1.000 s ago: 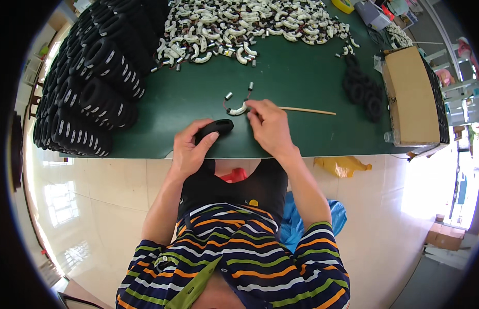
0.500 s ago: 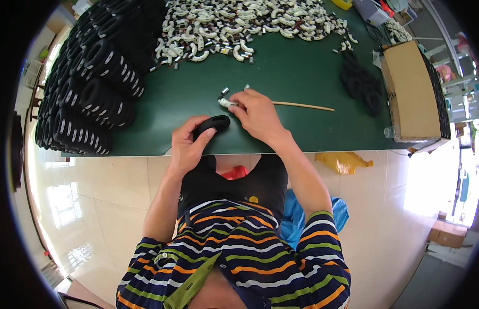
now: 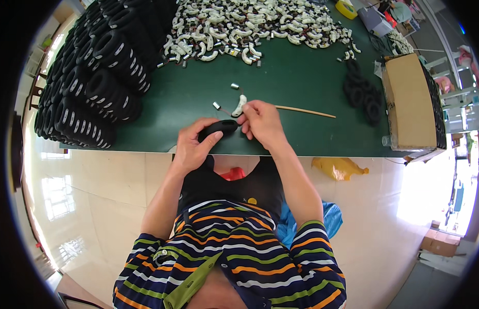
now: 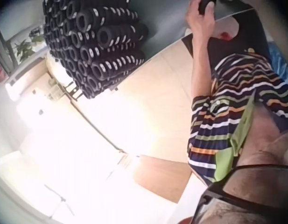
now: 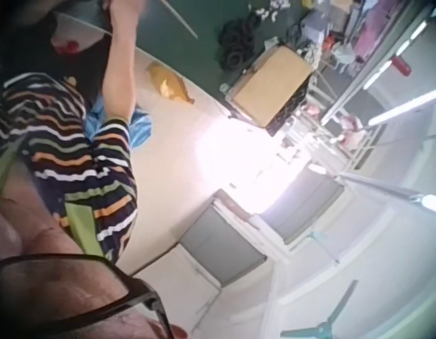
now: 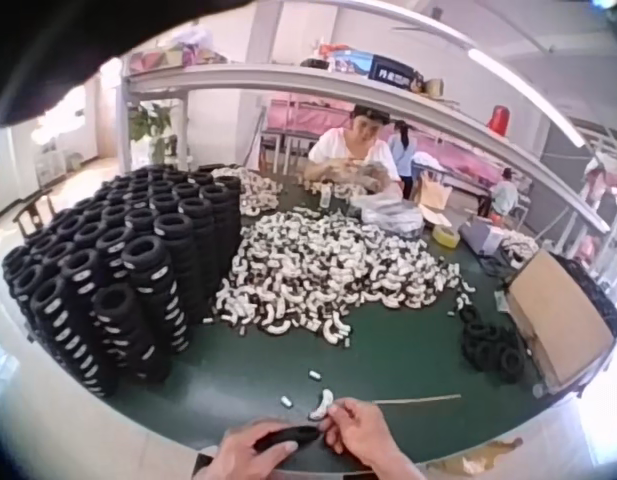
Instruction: Assembling small rubber tires by inserting white plastic cores into them.
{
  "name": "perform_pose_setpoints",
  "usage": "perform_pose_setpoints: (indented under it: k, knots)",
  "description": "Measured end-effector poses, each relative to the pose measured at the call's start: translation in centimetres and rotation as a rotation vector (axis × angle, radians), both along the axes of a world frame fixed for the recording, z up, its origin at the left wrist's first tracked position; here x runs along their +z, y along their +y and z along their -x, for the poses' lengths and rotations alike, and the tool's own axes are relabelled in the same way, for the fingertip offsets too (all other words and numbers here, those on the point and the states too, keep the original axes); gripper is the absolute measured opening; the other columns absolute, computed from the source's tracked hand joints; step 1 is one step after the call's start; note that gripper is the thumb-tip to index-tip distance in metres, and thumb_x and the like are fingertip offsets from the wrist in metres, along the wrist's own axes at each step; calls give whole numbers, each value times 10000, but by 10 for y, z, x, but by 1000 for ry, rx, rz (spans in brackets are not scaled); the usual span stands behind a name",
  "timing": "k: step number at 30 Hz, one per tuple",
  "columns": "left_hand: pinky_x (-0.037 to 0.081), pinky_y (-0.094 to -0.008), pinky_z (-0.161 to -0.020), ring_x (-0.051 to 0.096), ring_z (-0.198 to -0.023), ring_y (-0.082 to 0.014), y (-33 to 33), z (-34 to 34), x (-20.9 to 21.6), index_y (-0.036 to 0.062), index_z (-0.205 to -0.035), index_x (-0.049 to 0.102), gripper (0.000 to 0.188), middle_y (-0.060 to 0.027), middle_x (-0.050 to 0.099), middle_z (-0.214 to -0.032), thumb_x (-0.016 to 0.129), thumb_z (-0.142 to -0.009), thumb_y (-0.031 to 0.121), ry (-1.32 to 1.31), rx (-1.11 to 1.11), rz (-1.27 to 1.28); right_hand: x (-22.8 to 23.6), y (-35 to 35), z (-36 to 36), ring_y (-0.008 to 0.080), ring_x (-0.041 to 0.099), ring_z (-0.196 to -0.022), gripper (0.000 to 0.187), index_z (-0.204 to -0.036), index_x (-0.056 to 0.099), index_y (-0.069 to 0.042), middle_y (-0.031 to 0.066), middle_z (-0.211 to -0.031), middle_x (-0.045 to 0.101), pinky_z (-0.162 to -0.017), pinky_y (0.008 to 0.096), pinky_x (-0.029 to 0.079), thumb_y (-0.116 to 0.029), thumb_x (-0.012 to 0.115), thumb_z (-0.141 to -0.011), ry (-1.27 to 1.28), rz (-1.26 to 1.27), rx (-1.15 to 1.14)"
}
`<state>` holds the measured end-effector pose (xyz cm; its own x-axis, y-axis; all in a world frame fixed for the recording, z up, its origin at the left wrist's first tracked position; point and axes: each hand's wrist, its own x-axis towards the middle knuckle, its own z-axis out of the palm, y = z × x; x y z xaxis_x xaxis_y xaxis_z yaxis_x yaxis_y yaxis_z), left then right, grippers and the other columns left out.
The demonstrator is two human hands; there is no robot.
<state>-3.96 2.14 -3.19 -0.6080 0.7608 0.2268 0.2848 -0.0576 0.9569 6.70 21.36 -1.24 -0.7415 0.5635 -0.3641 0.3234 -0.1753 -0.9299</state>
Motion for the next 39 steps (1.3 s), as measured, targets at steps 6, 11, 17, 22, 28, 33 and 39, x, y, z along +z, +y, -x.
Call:
perform_pose_setpoints:
  k: [6, 11, 17, 22, 28, 33, 39]
  knots:
    - [518, -288, -796, 643, -863, -134, 0, 1, 2, -6, -1145, 690, 261, -83, 728, -985, 756, -926, 120, 19, -7, 12, 3, -1, -31, 225, 695, -685, 154, -1052, 719, 12, 135, -827, 723, -654, 334, 542, -82, 664, -943, -137, -677, -51]
    - [523, -287, -801, 649, -880, -128, -5, 2, 9, -7, -1150, 692, 270, -80, 735, -997, 759, -923, 123, -8, -13, 47, 8, -3, -16, 277, 697, -891, 189, -1065, 725, -53, 103, -991, 718, -762, 377, 562, -69, 730, -878, 223, -1060, 26]
    - [528, -281, -850, 662, -921, -120, -23, 18, 4, -17, -1158, 693, 258, -67, 741, -1015, 749, -937, 102, -82, 3, 115, 9, -7, -22, 281, 645, -958, 189, -1038, 722, -72, 62, -1005, 692, -794, 409, 560, -108, 750, -854, 0, -1199, 237]
    - [534, -293, -810, 668, -869, -129, -22, 17, 4, -5, -1160, 697, 272, -89, 754, -958, 756, -934, 134, -143, 50, 65, 10, -23, 1, 288, 633, -952, 204, -1032, 739, -82, 56, -993, 689, -798, 403, 559, -113, 770, -833, 84, -1267, 216]
    - [524, -281, -853, 651, -918, -112, -23, 18, 6, -18, -1173, 689, 259, -52, 735, -1004, 741, -953, 108, -155, 13, 93, -2, -18, 10, 290, 624, -920, 177, -990, 751, -78, 60, -917, 707, -784, 379, 540, -74, 783, -816, 204, -1338, 217]
    - [544, -313, -812, 691, -882, -167, -17, 15, 9, -11, -1159, 696, 280, -107, 752, -992, 759, -932, 139, -107, 40, 73, 16, -19, 1, 272, 612, -826, 154, -992, 759, -53, 77, -902, 747, -745, 365, 515, -45, 777, -839, 376, -947, 205]
    - [530, -282, -762, 645, -817, -110, -8, 10, 16, -20, -1144, 696, 237, -63, 736, -893, 732, -960, 125, 18, 68, 86, 13, -19, -4, 239, 614, -798, 193, -1003, 766, -21, 84, -873, 740, -711, 344, 515, -15, 804, -815, 436, -948, 252]
